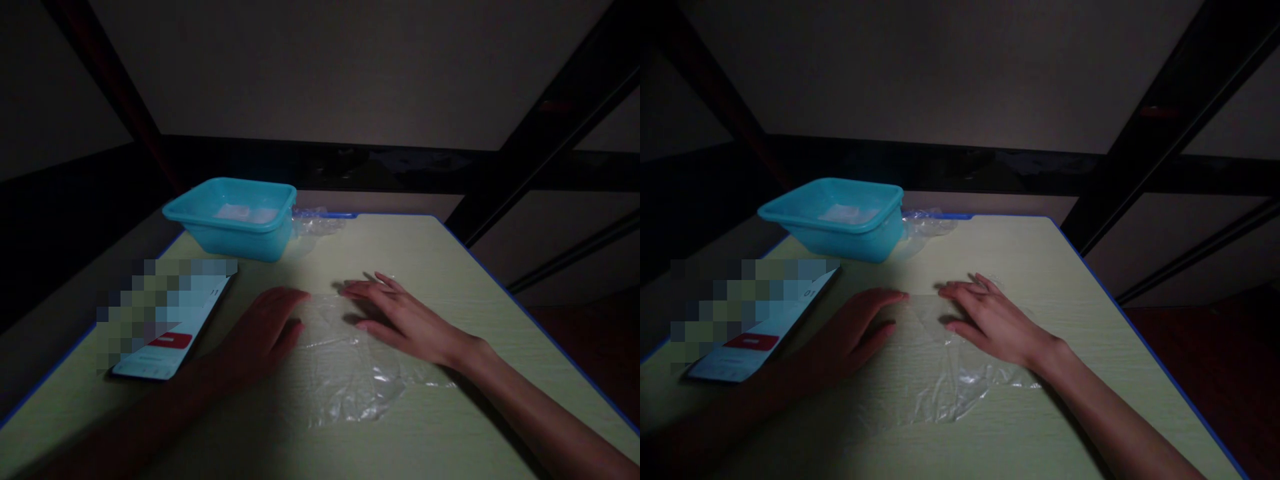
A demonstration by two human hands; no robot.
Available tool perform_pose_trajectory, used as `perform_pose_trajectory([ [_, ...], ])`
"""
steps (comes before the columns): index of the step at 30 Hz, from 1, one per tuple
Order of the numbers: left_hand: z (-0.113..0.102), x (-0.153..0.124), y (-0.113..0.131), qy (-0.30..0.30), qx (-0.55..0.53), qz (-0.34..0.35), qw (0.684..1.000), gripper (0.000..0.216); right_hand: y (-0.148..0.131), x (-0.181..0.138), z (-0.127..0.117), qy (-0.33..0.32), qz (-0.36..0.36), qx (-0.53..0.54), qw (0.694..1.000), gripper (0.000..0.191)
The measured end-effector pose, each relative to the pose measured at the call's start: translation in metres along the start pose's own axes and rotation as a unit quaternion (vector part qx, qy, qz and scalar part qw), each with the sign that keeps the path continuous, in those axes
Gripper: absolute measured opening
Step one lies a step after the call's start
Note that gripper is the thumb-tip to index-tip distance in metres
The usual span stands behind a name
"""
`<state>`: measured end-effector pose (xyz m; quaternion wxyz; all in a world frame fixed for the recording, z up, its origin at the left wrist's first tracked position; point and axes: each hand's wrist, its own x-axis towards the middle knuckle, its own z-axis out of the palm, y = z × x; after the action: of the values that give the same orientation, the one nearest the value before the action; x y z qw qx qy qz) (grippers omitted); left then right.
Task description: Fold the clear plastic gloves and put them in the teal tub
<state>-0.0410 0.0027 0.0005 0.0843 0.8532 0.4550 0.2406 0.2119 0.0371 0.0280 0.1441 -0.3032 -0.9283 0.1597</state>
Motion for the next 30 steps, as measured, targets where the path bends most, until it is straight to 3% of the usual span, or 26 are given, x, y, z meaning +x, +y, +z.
perform_pose_trajectory([
  [4,-0.002,0.000,0.000,0.023,0.006,-0.014,1.000,0.026,0.012,-0.008,-0.011,0.032,0.040,-0.033,0.998,0.030],
  [11,-0.001,0.001,-0.003,0.069,0.036,0.013,0.997,0.022,0.034,-0.017,-0.021,0.041,0.051,-0.104,0.992,0.034],
  [19,-0.002,0.001,-0.003,0.060,0.055,0.023,0.996,0.022,0.037,-0.015,-0.018,0.036,0.052,-0.126,0.990,0.038],
  [30,-0.002,0.003,-0.005,-0.007,0.068,-0.021,0.997,0.033,0.042,-0.015,-0.010,0.028,0.061,-0.135,0.989,0.036],
])
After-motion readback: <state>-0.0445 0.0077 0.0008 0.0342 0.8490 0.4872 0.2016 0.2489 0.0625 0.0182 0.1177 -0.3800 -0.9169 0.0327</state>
